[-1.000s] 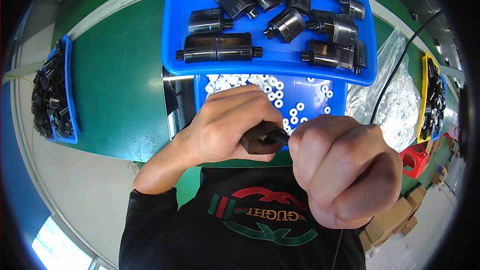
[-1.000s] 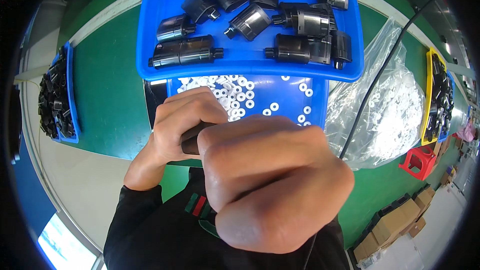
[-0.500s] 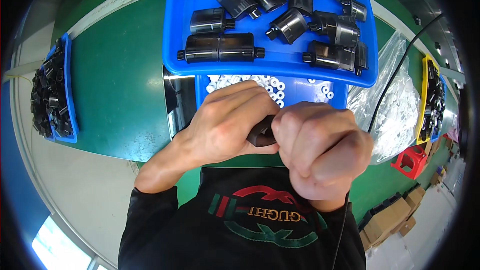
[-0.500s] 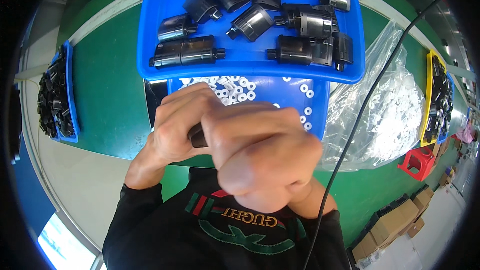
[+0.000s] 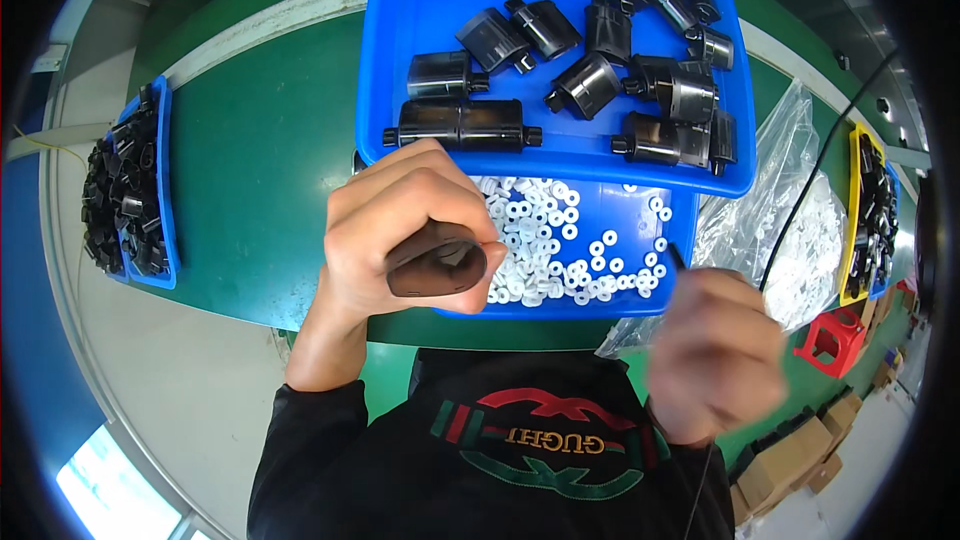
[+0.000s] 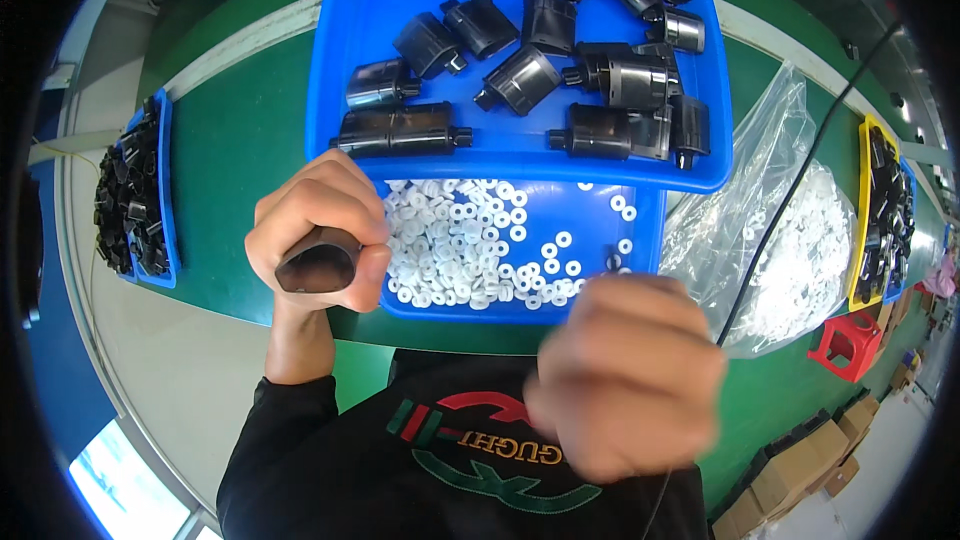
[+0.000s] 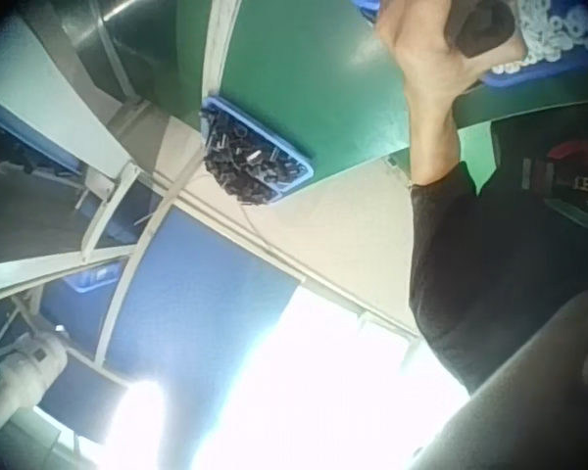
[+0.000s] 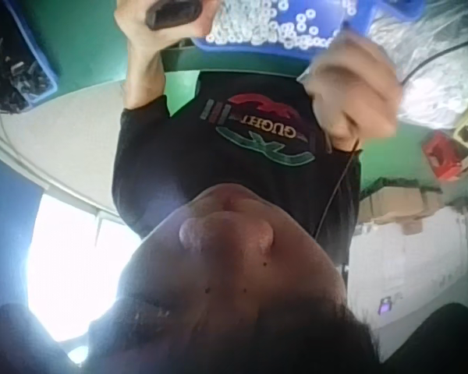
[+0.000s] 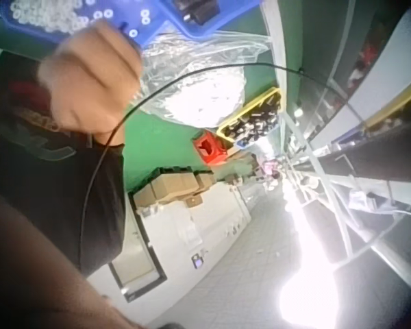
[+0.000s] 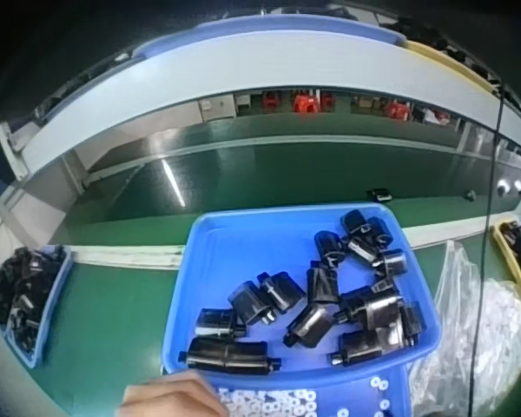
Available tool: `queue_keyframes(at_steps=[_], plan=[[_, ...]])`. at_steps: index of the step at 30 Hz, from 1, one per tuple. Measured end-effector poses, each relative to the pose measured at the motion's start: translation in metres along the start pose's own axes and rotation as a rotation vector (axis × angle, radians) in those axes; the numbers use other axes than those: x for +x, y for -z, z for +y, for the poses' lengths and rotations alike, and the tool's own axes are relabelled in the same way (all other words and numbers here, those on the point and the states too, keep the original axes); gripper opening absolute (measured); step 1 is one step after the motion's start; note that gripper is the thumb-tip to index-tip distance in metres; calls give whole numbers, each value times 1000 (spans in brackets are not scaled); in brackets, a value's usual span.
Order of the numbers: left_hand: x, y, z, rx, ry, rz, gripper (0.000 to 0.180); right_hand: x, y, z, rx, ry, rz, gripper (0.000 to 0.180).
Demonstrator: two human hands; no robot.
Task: The person repeatedly picks up black cylindrical components and small white washers from blue trays. They insert the washers into the components by hand and place the assembled units back into the tray. The process is repetitive and performed at a steady pace.
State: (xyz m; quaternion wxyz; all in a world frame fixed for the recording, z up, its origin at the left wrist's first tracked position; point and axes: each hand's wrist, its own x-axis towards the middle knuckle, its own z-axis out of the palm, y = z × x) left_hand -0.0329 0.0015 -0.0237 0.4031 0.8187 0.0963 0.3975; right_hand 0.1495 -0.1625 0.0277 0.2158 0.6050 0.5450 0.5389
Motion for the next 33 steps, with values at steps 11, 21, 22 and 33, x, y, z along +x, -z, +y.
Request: queue_keyframes(at_steps=[11, 21, 22, 33], plan=[[12, -9, 12, 269, 149, -20, 27, -49, -40, -67, 1319, -341, -331, 32], [108, 8, -16, 422, 255, -80, 35, -49, -41, -66, 1283, -344, -327, 40], [126, 10, -33, 450, 195, -99, 35, -49, -41, -66, 1291, -351, -311, 40], [226, 11, -206, 640, 303, -248, 45, -52, -40, -69, 1232, -383, -272, 36]])
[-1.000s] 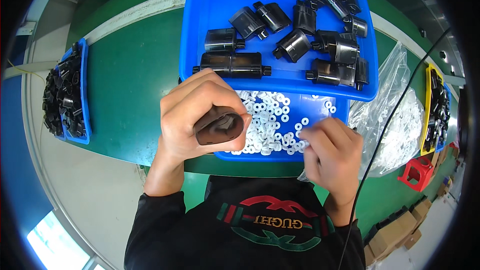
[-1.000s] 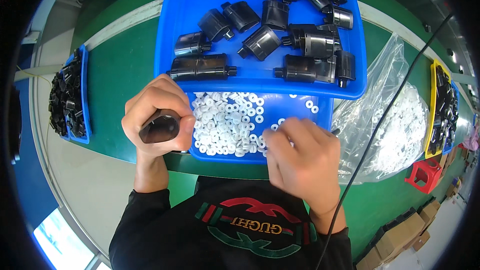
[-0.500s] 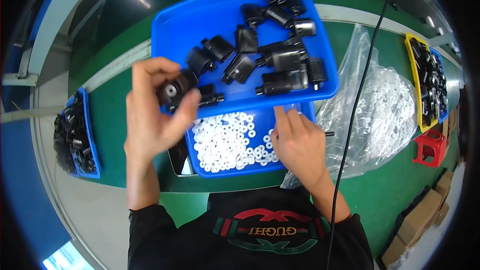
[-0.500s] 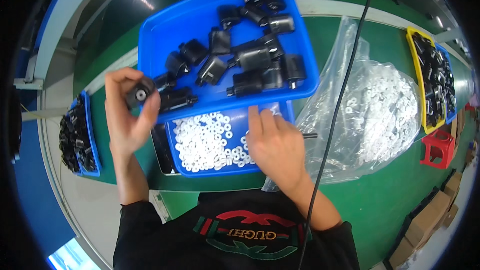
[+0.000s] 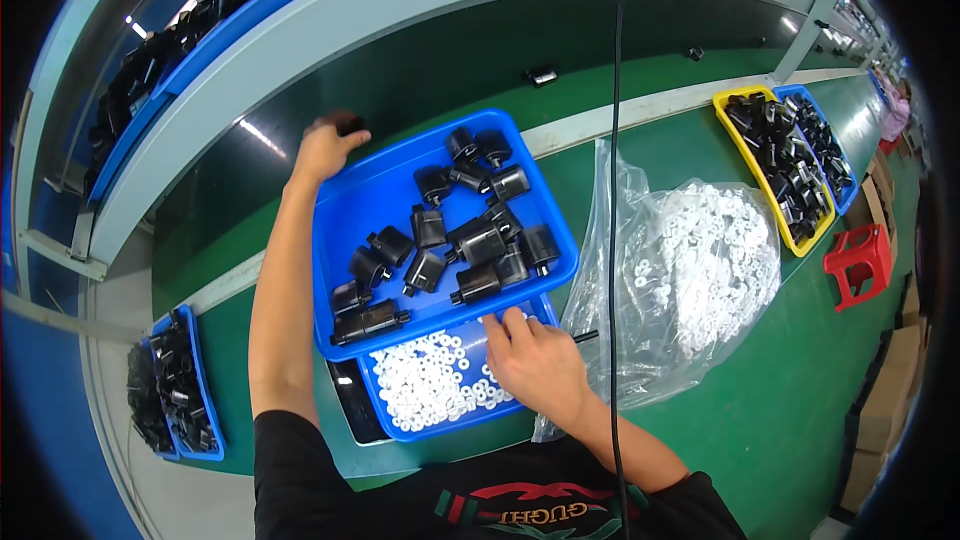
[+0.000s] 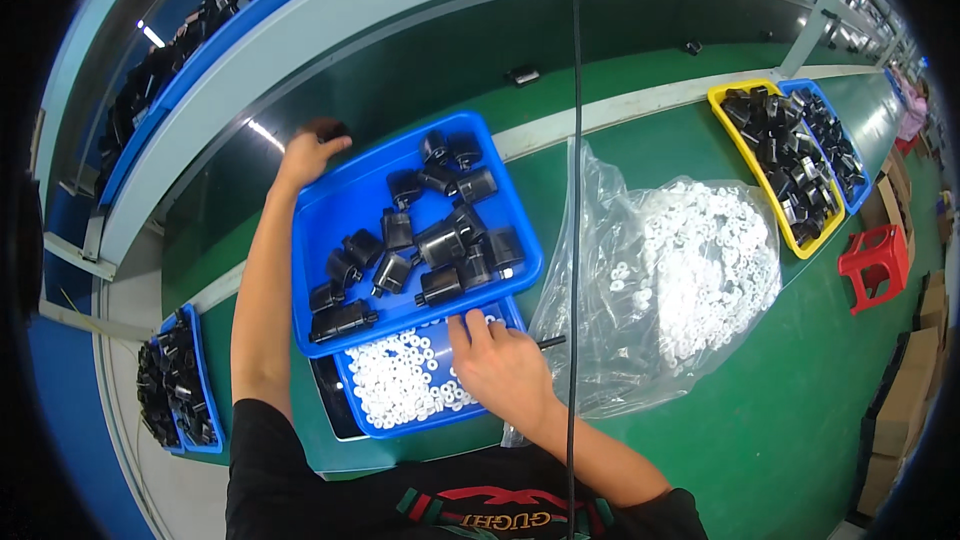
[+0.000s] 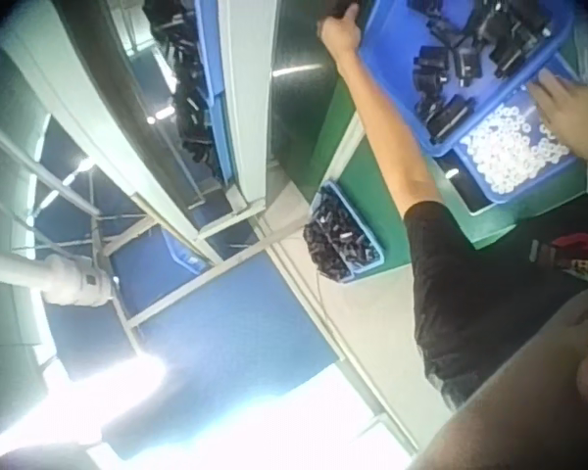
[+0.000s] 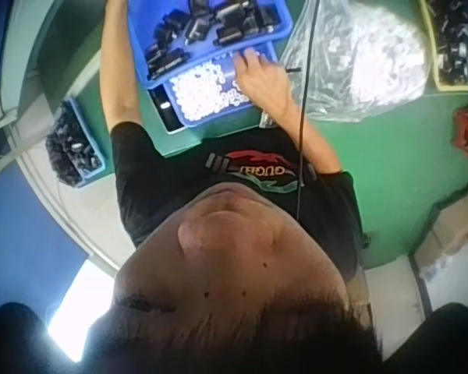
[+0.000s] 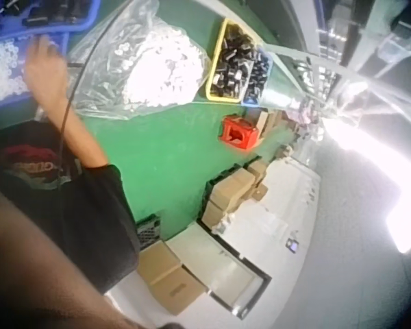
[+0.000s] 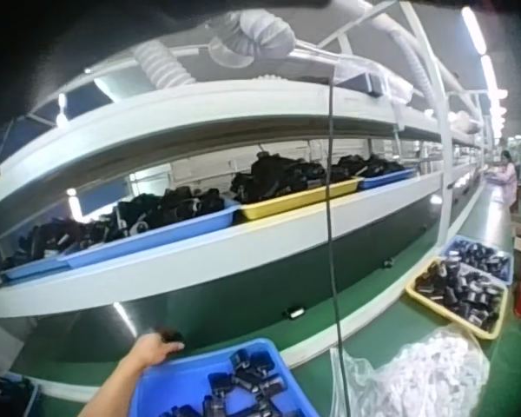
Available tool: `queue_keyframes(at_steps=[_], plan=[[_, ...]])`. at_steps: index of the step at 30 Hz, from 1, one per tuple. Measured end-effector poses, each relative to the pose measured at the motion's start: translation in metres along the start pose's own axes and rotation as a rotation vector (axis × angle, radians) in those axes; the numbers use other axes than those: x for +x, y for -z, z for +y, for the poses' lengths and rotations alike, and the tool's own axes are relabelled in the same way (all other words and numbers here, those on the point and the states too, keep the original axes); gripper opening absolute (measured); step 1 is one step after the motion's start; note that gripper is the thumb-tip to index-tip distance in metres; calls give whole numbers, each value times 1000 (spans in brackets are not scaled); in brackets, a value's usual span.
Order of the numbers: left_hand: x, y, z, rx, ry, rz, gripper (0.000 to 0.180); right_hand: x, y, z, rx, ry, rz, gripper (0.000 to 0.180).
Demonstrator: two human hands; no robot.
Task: The person repeatedly picks up black cylindrical components and small white washers from blue trays. They insert the washers into the components by hand and place the assembled units back into the tray. The process is repetitive and performed at a steady pace.
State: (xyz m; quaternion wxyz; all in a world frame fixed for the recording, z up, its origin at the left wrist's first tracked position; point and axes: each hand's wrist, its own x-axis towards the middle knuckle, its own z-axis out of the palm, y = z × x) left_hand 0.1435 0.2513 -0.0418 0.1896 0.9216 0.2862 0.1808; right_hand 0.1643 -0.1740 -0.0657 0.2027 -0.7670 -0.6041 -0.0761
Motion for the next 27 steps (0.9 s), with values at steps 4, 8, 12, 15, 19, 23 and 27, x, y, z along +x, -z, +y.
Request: queue_keyframes(at_steps=[4, 8, 12, 15, 19, 23, 27], plan=[[7, -5, -4, 24, 139, -243, 48, -2, 1, 2, 61, 1, -4, 29], [2, -3, -10, 156, 139, -146, 48, 1, 2, 1, 90, 3, -18, 27], [-42, 11, 58, 232, -164, 75, 39, -3, 0, 3, 101, -10, -37, 26], [-98, 17, 108, 69, -336, -28, 44, -1, 4, 2, 110, -19, -49, 28], [-138, 18, 142, 75, -523, -301, 76, 3, 7, -1, 105, -12, -29, 28], [-146, 0, 133, 230, -492, -345, 80, 1, 4, 0, 117, 9, -53, 26], [-134, -2, 125, 283, -393, -265, 78, 1, 3, 1, 117, 2, -53, 24]])
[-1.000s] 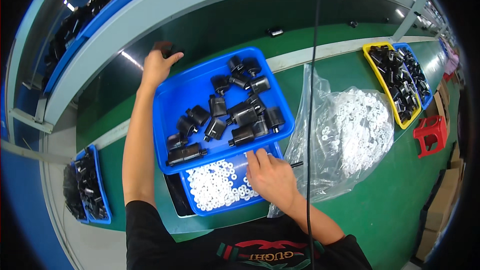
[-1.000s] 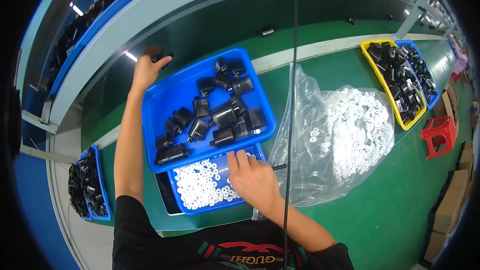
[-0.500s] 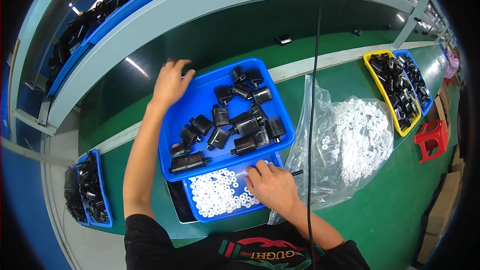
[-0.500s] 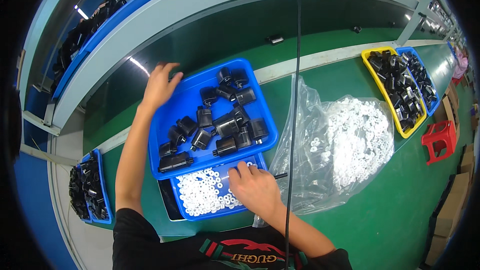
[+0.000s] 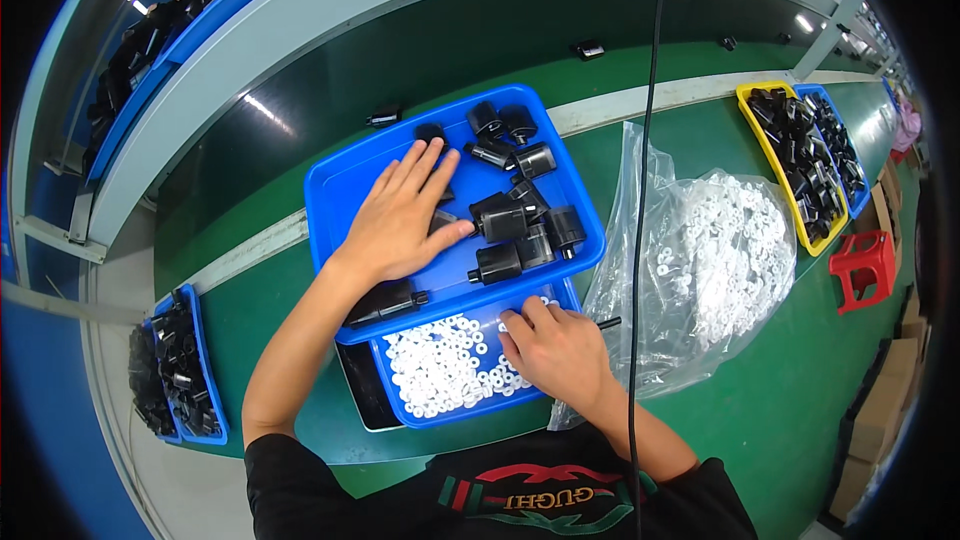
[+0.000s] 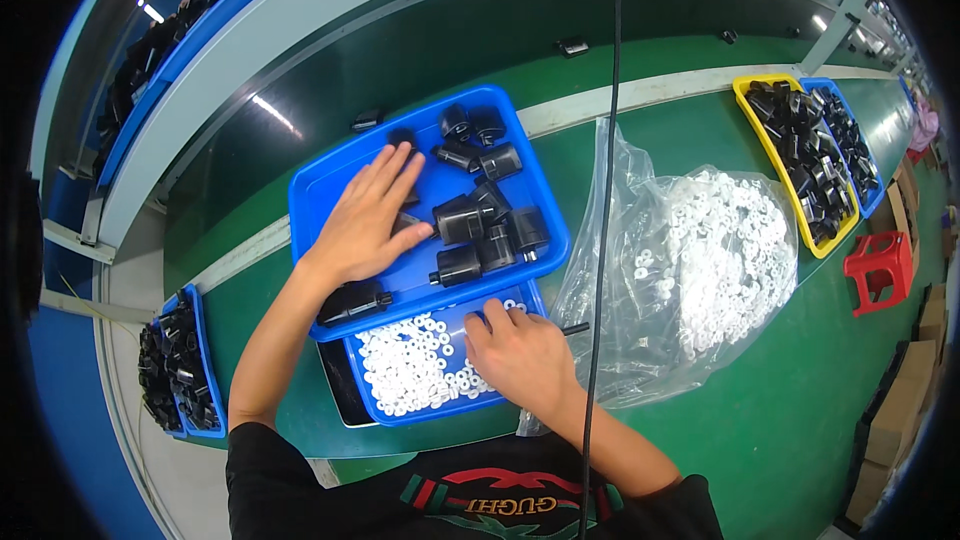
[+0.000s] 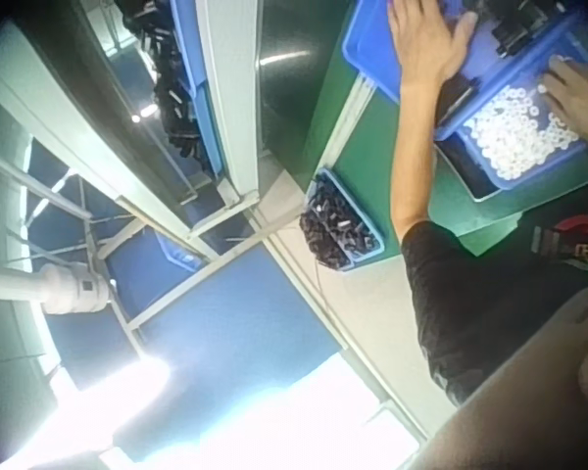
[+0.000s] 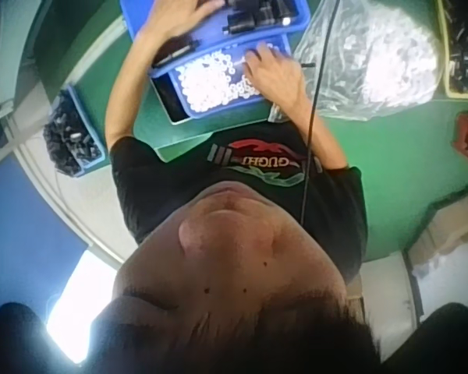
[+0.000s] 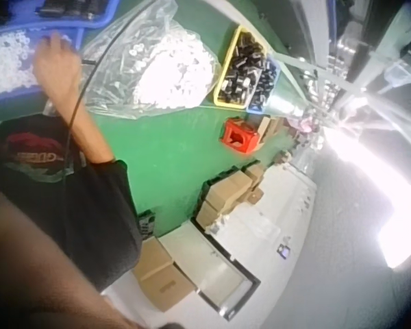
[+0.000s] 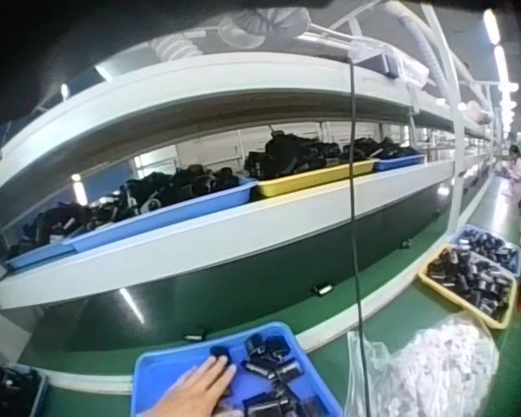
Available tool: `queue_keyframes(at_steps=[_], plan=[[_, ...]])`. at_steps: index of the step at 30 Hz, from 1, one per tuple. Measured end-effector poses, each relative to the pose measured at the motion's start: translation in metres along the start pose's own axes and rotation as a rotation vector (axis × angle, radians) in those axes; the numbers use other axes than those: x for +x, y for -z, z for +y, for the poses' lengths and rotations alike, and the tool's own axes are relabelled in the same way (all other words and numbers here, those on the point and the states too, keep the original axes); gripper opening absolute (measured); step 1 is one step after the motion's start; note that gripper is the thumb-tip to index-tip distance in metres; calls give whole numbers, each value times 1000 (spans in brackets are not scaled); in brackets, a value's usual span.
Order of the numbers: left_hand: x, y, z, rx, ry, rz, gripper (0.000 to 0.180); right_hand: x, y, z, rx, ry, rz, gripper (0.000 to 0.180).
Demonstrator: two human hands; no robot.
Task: The person repeatedly picks up black cylindrical components and small white washers from blue trays. They insert the washers into the components by hand and place the assembled units back into the tray. The process is repetitive and performed at a steady pace.
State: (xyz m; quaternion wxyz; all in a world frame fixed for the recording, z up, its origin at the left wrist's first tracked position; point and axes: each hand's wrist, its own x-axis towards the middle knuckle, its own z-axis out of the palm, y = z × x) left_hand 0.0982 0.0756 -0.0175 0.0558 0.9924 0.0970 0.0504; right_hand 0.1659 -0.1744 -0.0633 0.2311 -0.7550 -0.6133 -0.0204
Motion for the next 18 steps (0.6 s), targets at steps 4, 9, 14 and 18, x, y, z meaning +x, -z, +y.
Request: queue_keyframes(at_steps=[4, 9, 14, 18], plan=[[5, 11, 20, -64, -167, 29, 76, 0, 1, 0, 1, -2, -3, 23], [3, 6, 39, -137, -307, -31, 73, 1, 2, -1, 11, 8, -13, 22], [-7, 10, 33, -99, -309, -98, 73, 0, 1, 1, 8, 7, -5, 21], [-21, 12, 26, -109, -287, -173, 72, 2, 4, -2, -4, 3, -7, 18]])
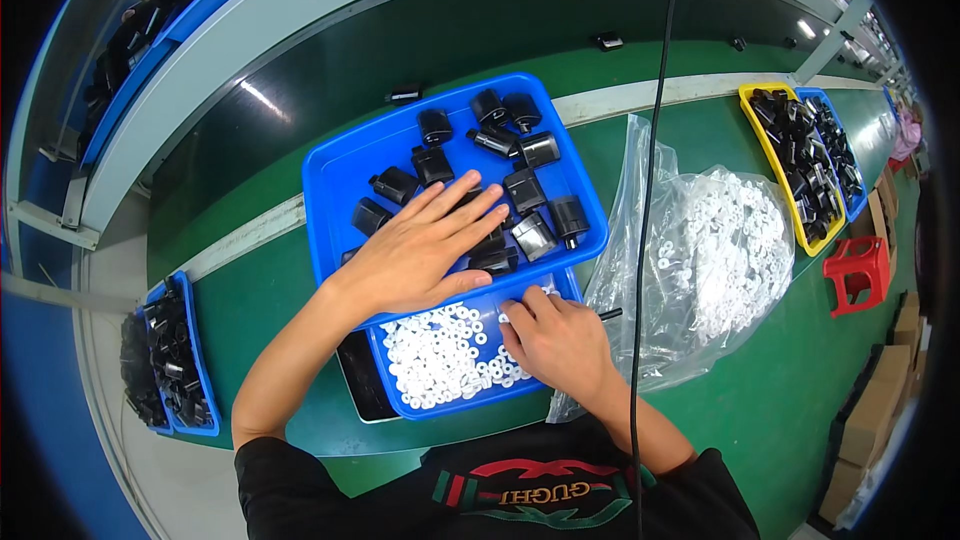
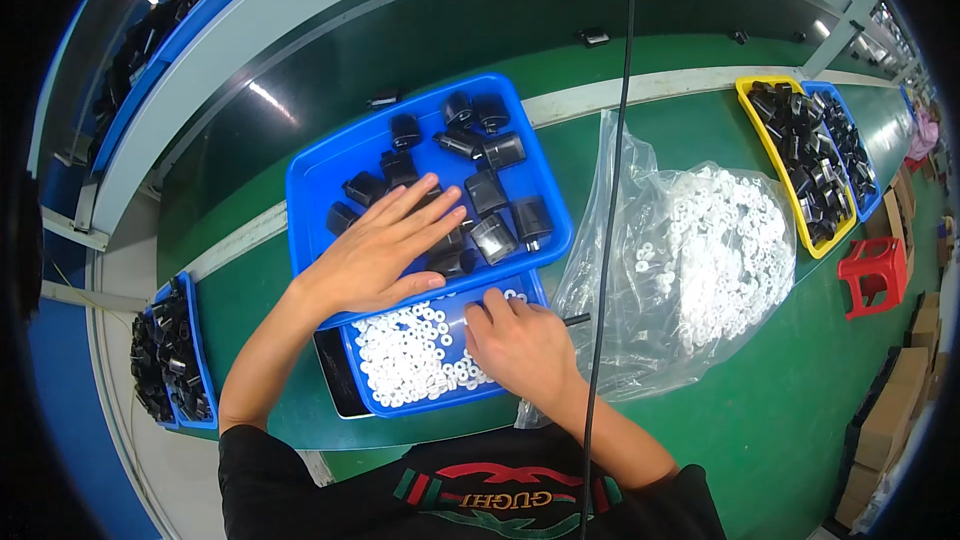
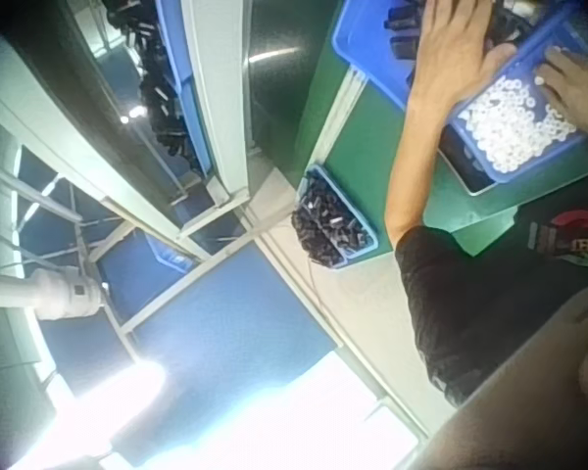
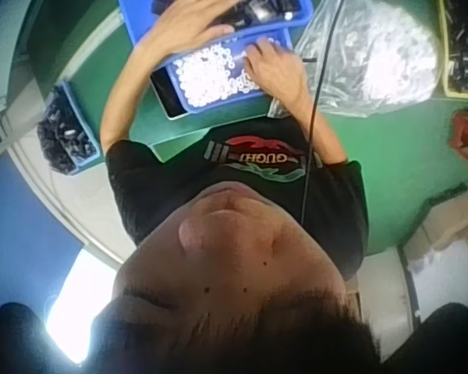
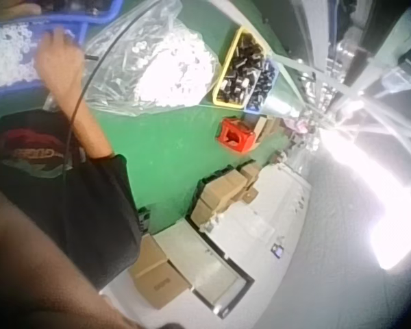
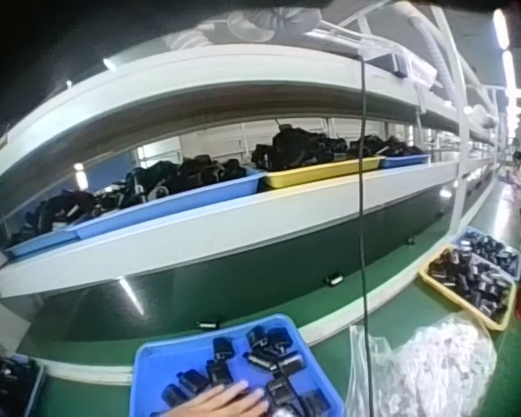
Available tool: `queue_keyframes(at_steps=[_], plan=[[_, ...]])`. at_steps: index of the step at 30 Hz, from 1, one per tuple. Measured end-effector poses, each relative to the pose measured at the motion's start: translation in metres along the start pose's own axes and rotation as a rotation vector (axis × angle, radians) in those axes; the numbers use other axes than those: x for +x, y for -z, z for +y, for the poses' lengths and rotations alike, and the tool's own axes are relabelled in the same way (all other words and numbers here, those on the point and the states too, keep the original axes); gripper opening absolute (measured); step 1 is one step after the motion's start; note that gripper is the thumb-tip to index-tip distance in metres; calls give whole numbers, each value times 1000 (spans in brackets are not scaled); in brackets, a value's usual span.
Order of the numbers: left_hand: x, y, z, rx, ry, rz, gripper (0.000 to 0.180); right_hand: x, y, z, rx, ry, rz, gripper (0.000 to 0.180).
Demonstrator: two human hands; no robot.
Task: The person repeatedly picks up black cylindrical components and small white washers from blue trays. They insert the washers into the components by hand and place the assembled units back into the tray. The process is repetitive and performed at a steady pace.
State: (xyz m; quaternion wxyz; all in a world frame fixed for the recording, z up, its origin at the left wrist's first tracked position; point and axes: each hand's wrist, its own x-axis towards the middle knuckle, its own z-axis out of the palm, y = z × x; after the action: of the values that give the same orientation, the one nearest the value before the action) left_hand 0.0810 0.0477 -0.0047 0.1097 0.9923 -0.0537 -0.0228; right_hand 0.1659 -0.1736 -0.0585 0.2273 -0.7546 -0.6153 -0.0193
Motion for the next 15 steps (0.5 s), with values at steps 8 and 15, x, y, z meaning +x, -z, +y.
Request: queue_keyframes(at_steps=[8, 15], plan=[[-44, 21, -2, -31, 238, 222, 65, -3, -6, 5, 50, -3, 36, 20], [-99, 5, 0, -79, 489, 197, 63, 0, -7, 3, 62, 8, 37, 20]])
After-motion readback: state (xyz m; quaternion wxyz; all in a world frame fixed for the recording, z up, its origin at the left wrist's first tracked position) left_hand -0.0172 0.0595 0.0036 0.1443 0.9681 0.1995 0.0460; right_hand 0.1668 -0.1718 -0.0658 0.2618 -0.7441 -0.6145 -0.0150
